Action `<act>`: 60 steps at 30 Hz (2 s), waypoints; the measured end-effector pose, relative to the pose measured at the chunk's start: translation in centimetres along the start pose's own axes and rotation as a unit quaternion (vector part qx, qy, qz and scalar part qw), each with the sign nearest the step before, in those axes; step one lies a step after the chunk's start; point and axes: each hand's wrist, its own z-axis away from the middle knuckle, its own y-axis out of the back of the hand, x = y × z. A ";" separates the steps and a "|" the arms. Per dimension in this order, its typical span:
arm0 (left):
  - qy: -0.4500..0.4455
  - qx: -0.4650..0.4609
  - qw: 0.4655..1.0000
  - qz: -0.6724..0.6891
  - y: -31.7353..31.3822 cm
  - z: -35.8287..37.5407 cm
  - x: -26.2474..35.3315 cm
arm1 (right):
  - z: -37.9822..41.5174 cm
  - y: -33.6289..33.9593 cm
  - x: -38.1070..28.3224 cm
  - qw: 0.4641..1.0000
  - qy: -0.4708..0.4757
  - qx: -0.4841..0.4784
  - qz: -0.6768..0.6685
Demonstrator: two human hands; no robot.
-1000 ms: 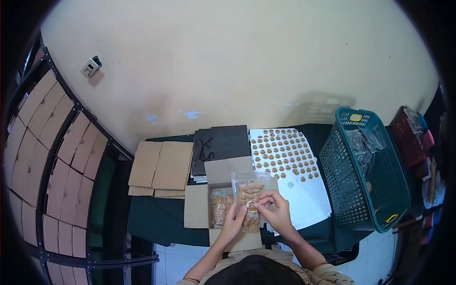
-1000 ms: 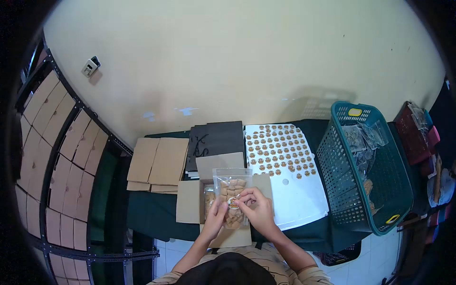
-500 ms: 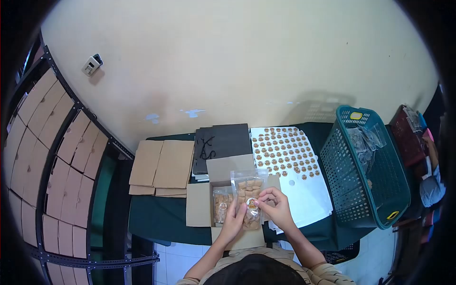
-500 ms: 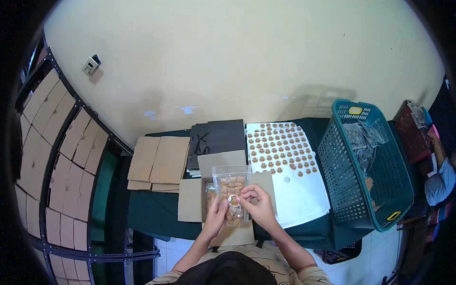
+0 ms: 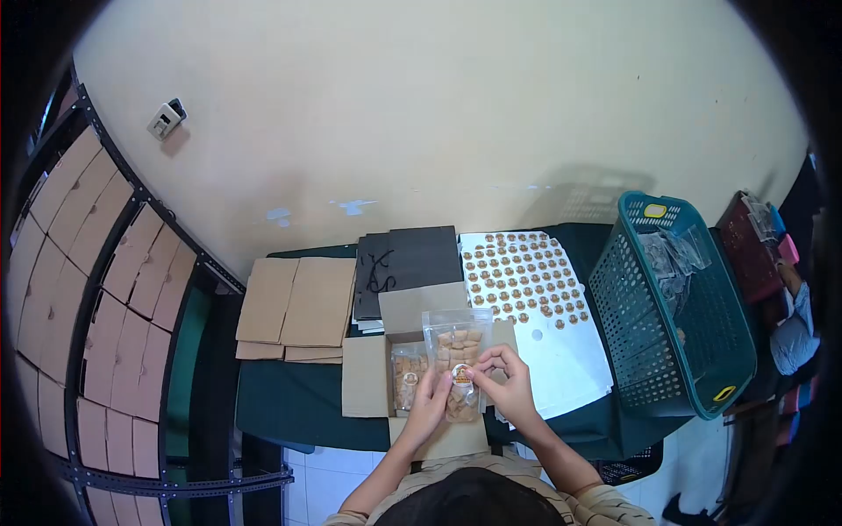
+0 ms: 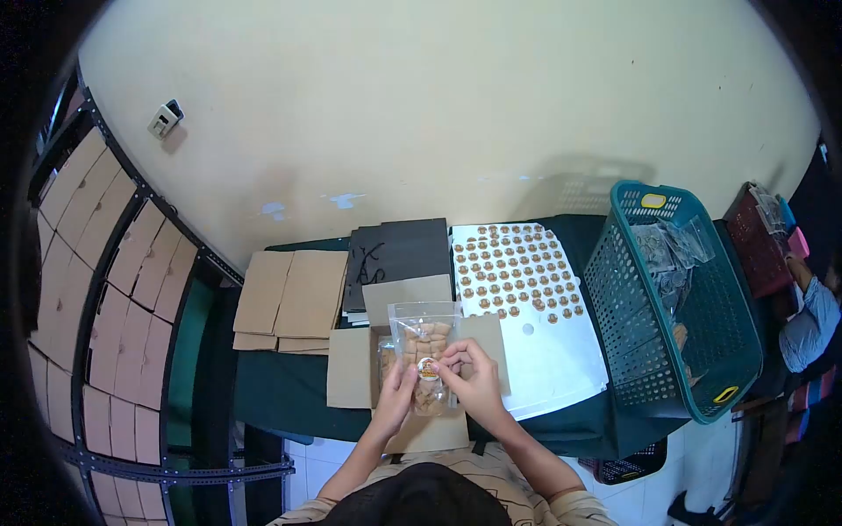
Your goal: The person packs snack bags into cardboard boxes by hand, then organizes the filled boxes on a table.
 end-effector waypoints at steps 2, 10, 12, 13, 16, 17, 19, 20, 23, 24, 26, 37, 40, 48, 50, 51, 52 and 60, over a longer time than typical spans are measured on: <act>-0.019 -0.003 1.000 -0.017 0.0 0.0 0.0 | 0.0 -0.1 -0.1 1.000 0.003 0.004 0.015; -0.037 -0.007 0.997 -0.071 0.7 -0.5 -1.5 | 0.1 -0.3 0.1 0.998 0.030 0.006 0.063; -0.003 0.008 0.999 -0.052 0.2 -0.2 -0.8 | 0.3 -0.3 -0.3 0.992 0.042 0.016 0.116; -0.030 -0.001 0.999 -0.044 0.3 -0.4 -1.4 | 0.4 -0.2 -0.5 0.984 0.053 0.024 0.169; -0.036 -0.015 0.998 -0.043 -0.3 -0.2 -0.4 | 0.5 0.1 -0.6 0.969 0.077 0.041 0.233; -0.035 -0.018 0.998 -0.044 -0.2 -0.3 -0.6 | 0.5 0.3 -0.6 0.969 0.076 0.044 0.233; -0.015 -0.003 1.000 -0.013 0.2 -0.4 -1.2 | 0.1 0.6 -0.4 0.965 0.130 0.100 0.203; -0.014 -0.003 1.000 -0.013 0.0 -0.4 -0.8 | 0.0 0.9 0.2 0.966 0.128 0.100 0.202; -0.039 -0.017 0.999 0.022 -0.6 -0.2 -0.1 | 0.1 1.6 0.7 0.998 0.004 0.020 -0.055; -0.046 -0.024 0.999 0.001 -0.5 -0.3 -0.4 | 0.2 1.6 0.9 0.998 0.003 0.017 -0.056; -0.054 -0.029 0.998 -0.021 -0.3 -0.4 -0.8 | 0.4 1.3 1.1 0.984 -0.057 -0.025 -0.168; -0.018 -0.025 0.998 -0.055 -1.2 0.8 -0.2 | 1.6 1.0 2.3 0.992 -0.016 -0.032 -0.118; -0.071 -0.030 0.995 -0.056 -1.3 0.8 0.0 | 1.6 0.9 2.8 0.989 0.005 -0.007 -0.149; -0.061 -0.022 0.998 -0.015 -2.1 1.1 0.2 | 2.1 0.8 3.2 0.996 0.041 0.041 -0.061; -0.078 -0.004 0.994 -0.082 -1.3 0.8 -0.9 | 2.4 0.5 2.5 0.997 0.057 0.047 -0.011; -0.094 0.012 0.984 -0.149 -1.0 0.6 -1.4 | 2.5 0.4 2.0 0.995 0.074 0.054 0.039; -0.095 0.013 0.984 -0.149 -0.9 0.5 -1.8 | 2.5 0.4 1.8 0.990 0.091 0.062 0.089; -0.120 -0.031 0.989 -0.078 -1.3 0.4 -0.6 | 2.5 0.6 4.1 0.994 0.070 0.085 0.025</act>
